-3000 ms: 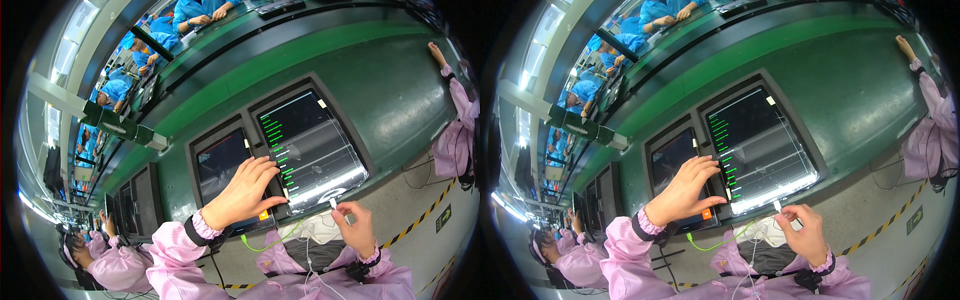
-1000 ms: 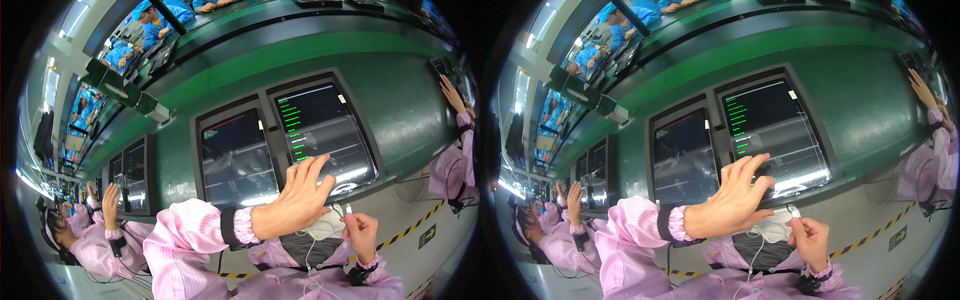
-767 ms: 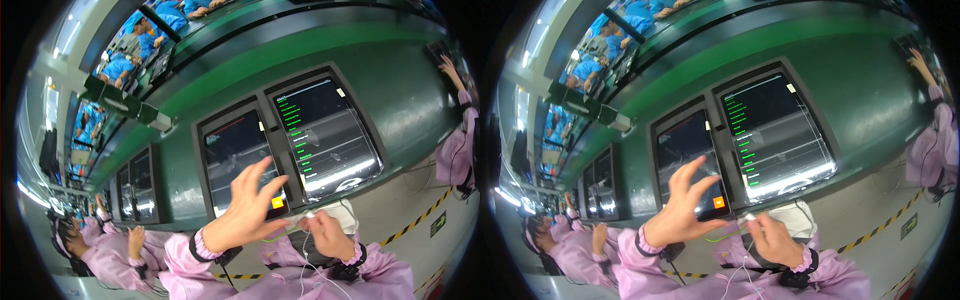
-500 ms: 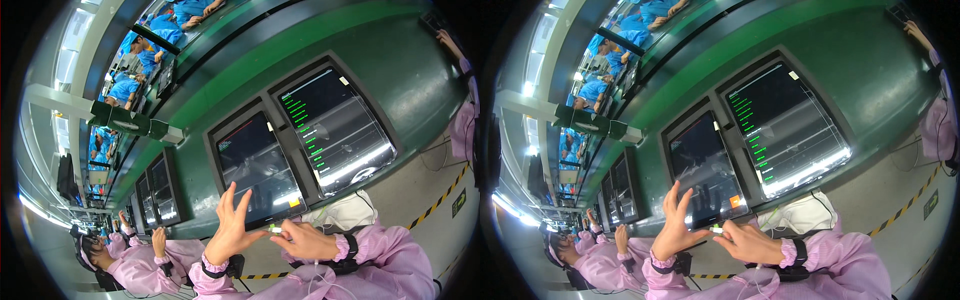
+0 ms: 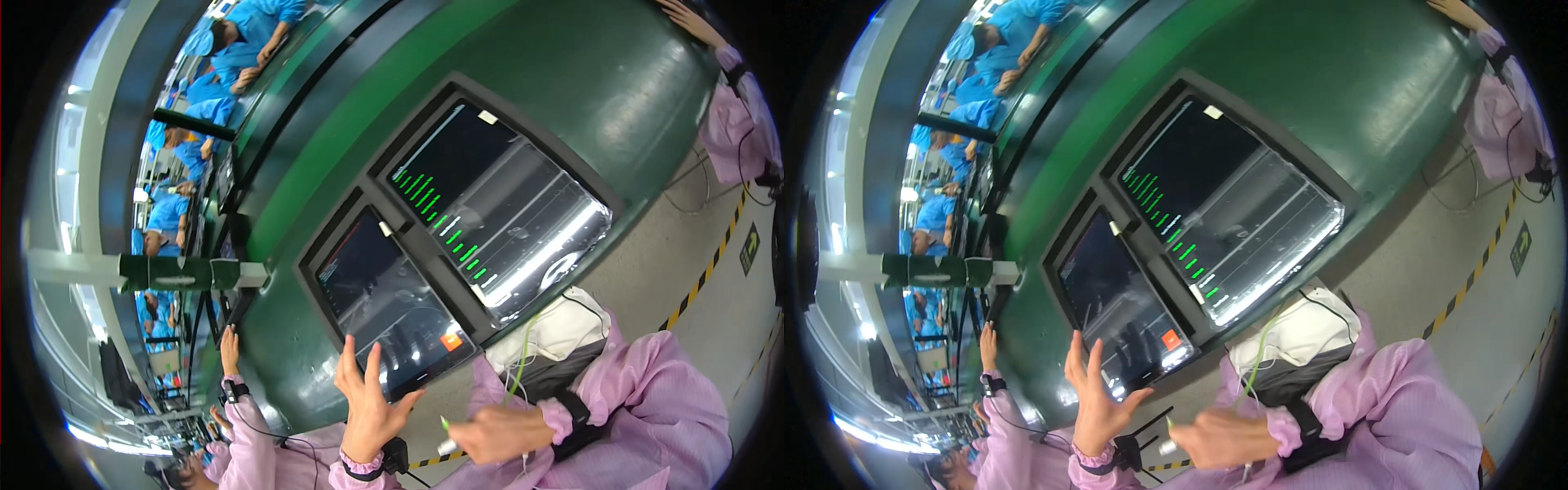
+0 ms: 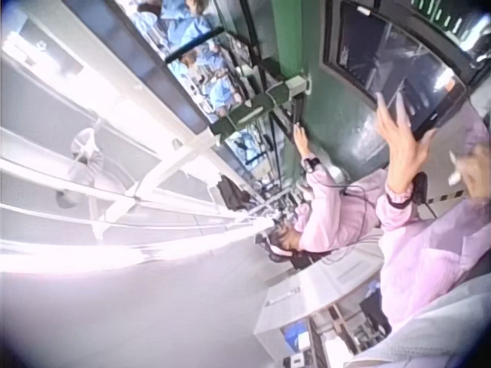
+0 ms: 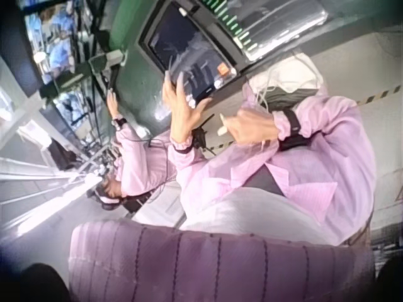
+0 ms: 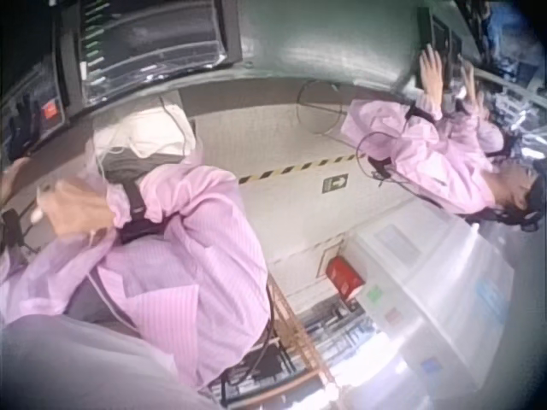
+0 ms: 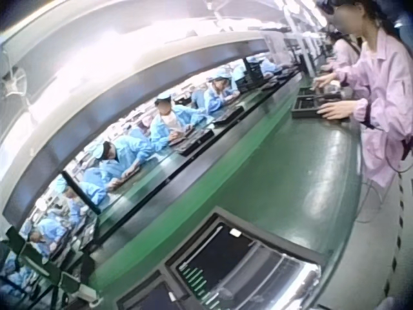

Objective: Connecting data cables to tablets and interacting with the touchscreens to perform diagnostic tests on a production line.

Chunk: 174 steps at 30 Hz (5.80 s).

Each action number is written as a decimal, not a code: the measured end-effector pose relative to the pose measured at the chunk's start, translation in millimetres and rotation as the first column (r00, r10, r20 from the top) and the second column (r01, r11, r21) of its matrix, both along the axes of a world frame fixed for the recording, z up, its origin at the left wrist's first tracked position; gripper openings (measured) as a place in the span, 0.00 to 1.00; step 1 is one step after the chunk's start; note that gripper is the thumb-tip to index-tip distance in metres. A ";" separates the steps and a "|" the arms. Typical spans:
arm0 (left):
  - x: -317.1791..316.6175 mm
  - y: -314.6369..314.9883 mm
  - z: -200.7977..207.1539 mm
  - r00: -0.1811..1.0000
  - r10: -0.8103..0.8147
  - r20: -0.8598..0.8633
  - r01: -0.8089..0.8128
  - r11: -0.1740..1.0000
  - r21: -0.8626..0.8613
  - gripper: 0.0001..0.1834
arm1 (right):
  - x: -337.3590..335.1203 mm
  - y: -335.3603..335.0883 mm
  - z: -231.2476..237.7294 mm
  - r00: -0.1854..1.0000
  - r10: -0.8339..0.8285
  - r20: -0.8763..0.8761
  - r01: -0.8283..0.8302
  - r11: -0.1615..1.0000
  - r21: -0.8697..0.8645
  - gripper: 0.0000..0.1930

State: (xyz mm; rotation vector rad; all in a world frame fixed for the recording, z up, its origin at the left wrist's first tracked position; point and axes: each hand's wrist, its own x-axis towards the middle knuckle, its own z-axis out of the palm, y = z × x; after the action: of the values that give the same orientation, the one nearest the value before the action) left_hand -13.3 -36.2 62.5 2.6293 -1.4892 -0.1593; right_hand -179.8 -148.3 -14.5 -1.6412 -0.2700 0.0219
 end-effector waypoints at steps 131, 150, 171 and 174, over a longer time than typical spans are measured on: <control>82.9 37.3 -74.1 0.734 -0.151 -0.662 -0.379 0.718 -0.584 0.53 | 0.8 -59.5 9.0 0.995 -0.072 0.074 0.074 0.997 -0.023 0.11; 48.3 38.1 -59.7 0.701 -0.044 -0.712 -0.458 0.737 -0.497 0.55 | 1.4 -66.8 8.8 0.985 -0.169 0.031 0.170 0.985 -0.014 0.12; 80.4 9.9 -71.0 0.722 0.006 -0.692 -0.592 0.523 -0.613 0.36 | 10.6 -58.3 -8.8 0.879 -0.448 -0.166 0.457 0.889 0.020 0.06; 77.3 8.6 -69.7 0.708 0.014 -0.706 -0.619 0.494 -0.611 0.35 | 21.2 -52.1 2.6 0.892 -0.425 -0.155 0.421 0.905 -0.055 0.09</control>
State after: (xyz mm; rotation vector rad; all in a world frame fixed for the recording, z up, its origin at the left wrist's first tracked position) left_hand 64.0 -27.7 -7.2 1.7197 -0.5226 -0.2002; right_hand -158.7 -200.4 -12.0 -1.6774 0.2202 -0.1718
